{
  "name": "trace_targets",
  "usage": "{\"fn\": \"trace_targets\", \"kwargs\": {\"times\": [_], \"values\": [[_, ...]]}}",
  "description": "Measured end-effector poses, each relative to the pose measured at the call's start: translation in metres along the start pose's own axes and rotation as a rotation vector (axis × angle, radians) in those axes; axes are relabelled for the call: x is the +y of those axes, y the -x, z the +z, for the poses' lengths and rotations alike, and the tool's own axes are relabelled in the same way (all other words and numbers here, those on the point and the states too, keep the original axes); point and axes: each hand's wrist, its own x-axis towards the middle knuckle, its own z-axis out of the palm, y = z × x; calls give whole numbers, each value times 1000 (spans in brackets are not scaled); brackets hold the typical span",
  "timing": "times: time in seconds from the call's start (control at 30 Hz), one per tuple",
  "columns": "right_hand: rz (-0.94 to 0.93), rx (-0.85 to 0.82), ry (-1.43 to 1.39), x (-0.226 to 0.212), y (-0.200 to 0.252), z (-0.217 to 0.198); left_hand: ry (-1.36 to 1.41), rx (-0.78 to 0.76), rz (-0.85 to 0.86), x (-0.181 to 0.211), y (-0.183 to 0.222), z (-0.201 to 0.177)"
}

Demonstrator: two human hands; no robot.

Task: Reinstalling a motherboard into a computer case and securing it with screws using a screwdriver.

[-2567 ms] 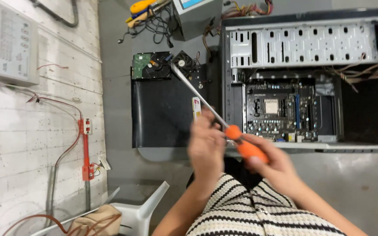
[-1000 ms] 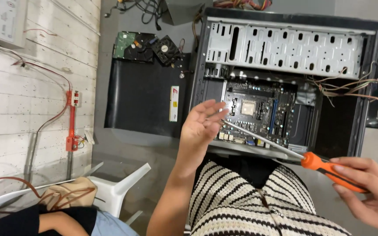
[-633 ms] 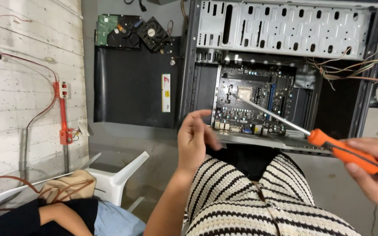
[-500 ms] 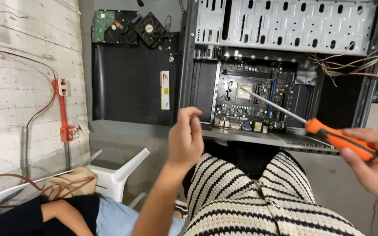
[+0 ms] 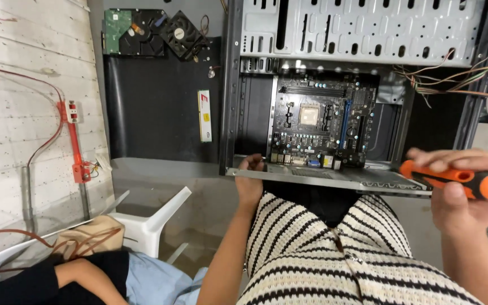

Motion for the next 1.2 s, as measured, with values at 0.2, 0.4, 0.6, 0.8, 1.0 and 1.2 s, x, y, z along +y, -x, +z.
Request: {"fn": "trace_targets", "kwargs": {"times": [0.2, 0.4, 0.6, 0.8, 1.0, 1.2], "values": [[-243, -508, 188, 22, -23, 17, -11, -19, 32, -21, -19, -14], [-459, -655, 244, 76, 7, 63, 39, -196, 109, -23, -62, 17], [-655, -527, 300, 108, 37, 75, -163, -242, 81, -8, -80, 19], [-697, -445, 323, 108, 45, 83, -428, -435, 566, -8, -98, 9], [-707, -414, 339, 114, 44, 83, -567, -390, 908, -24, -107, 2], [-706, -390, 383, 125, 49, 88, -580, -423, 971, 14, -91, -5]]}}
